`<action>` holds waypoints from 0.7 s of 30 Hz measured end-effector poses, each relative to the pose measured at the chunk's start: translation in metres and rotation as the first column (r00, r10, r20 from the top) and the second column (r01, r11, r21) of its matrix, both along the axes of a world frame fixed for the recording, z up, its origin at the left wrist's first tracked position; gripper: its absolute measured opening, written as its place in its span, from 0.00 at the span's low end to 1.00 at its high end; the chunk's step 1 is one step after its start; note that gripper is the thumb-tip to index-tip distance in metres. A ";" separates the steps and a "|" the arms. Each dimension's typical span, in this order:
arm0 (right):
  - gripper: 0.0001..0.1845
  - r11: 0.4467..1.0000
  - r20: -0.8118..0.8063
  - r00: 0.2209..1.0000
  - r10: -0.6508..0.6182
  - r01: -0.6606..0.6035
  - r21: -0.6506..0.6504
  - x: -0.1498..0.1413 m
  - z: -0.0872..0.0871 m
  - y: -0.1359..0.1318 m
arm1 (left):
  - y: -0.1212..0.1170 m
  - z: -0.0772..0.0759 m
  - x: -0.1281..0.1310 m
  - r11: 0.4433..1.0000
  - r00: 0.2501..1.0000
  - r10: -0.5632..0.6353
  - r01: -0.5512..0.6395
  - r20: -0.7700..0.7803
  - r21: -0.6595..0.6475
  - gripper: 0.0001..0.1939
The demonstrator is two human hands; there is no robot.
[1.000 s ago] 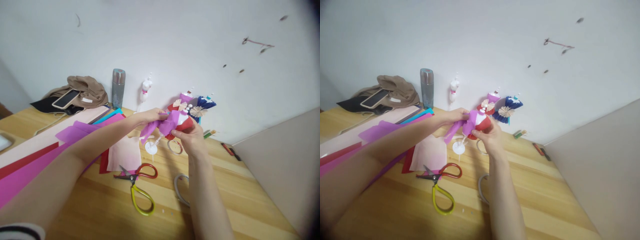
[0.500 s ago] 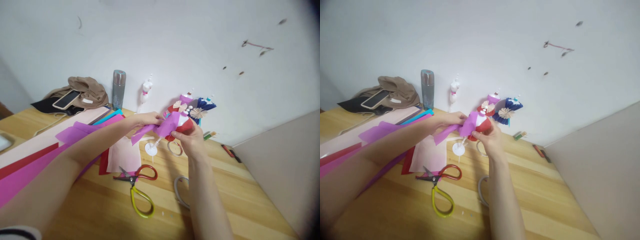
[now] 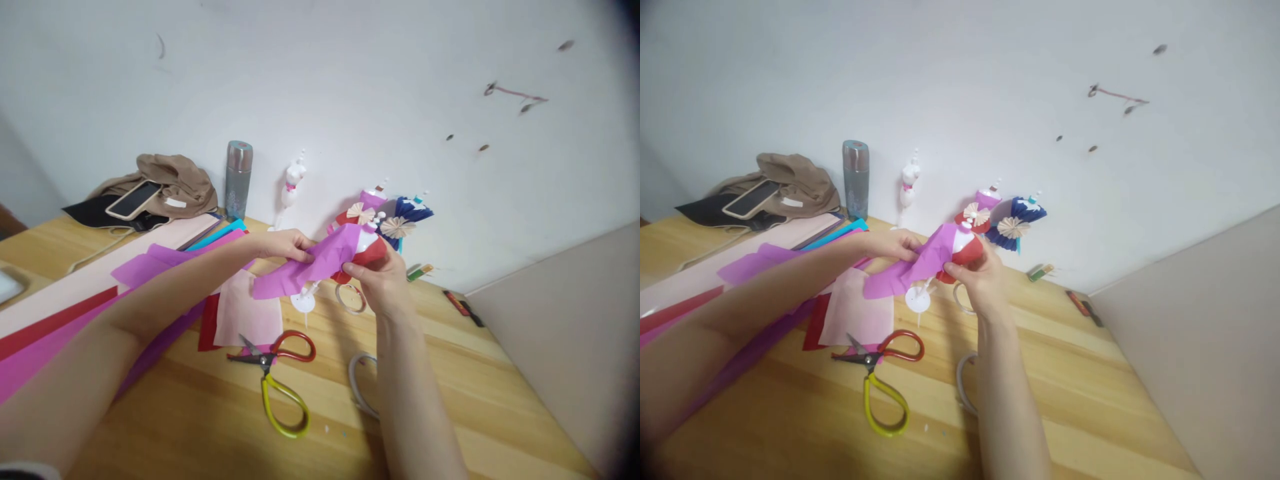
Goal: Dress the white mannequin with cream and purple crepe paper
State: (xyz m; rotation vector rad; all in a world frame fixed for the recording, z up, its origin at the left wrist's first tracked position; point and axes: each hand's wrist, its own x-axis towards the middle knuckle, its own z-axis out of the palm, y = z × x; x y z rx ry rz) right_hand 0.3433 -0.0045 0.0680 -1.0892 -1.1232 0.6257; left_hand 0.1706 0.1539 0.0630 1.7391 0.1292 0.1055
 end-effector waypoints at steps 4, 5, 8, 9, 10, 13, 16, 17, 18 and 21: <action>0.27 1.000 -0.006 1.000 -0.003 0.003 -0.010 -0.002 0.002 0.000 | 0.005 -0.001 -0.004 0.998 0.998 0.057 -0.056 -0.014 0.009 0.07; 0.27 1.000 -0.007 1.000 -0.005 0.004 -0.010 -0.002 0.003 0.000 | 0.006 -0.001 -0.005 0.997 0.996 0.083 -0.083 -0.016 0.001 0.07; 0.26 1.000 -0.015 1.000 -0.009 0.009 -0.009 -0.003 0.004 0.000 | 0.006 -0.001 -0.007 0.990 0.990 0.139 -0.139 -0.018 -0.016 0.08; 0.26 1.000 -0.020 1.000 -0.009 0.009 -0.007 -0.003 0.004 0.000 | 0.005 -0.001 -0.007 0.990 0.990 0.138 -0.138 -0.017 -0.007 0.08; 0.26 1.000 -0.025 1.000 -0.010 0.010 -0.005 -0.004 0.004 0.001 | 0.004 0.000 -0.006 0.991 0.991 0.133 -0.132 -0.015 0.011 0.08; 0.26 1.000 -0.021 1.000 -0.011 0.011 -0.010 -0.003 0.003 0.001 | -0.001 0.003 0.000 0.984 0.992 0.129 -0.128 0.001 0.127 0.08; 0.27 1.000 0.002 1.000 -0.008 0.008 -0.009 -0.002 0.002 0.002 | -0.008 0.006 0.011 0.941 0.984 0.170 -0.176 0.046 0.289 0.08; 0.27 1.000 0.012 1.000 -0.008 0.008 -0.006 -0.002 0.001 0.002 | -0.011 0.007 0.014 0.922 0.981 0.184 -0.195 0.064 0.336 0.08; 0.27 1.000 0.022 1.000 -0.009 0.009 -0.002 -0.002 0.001 0.002 | -0.013 0.007 0.017 0.904 0.977 0.196 -0.211 0.080 0.372 0.09; 0.28 1.000 0.033 0.999 -0.008 0.008 0.000 -0.002 0.001 0.003 | -0.022 0.003 0.023 0.876 0.974 0.205 -0.228 0.100 0.424 0.14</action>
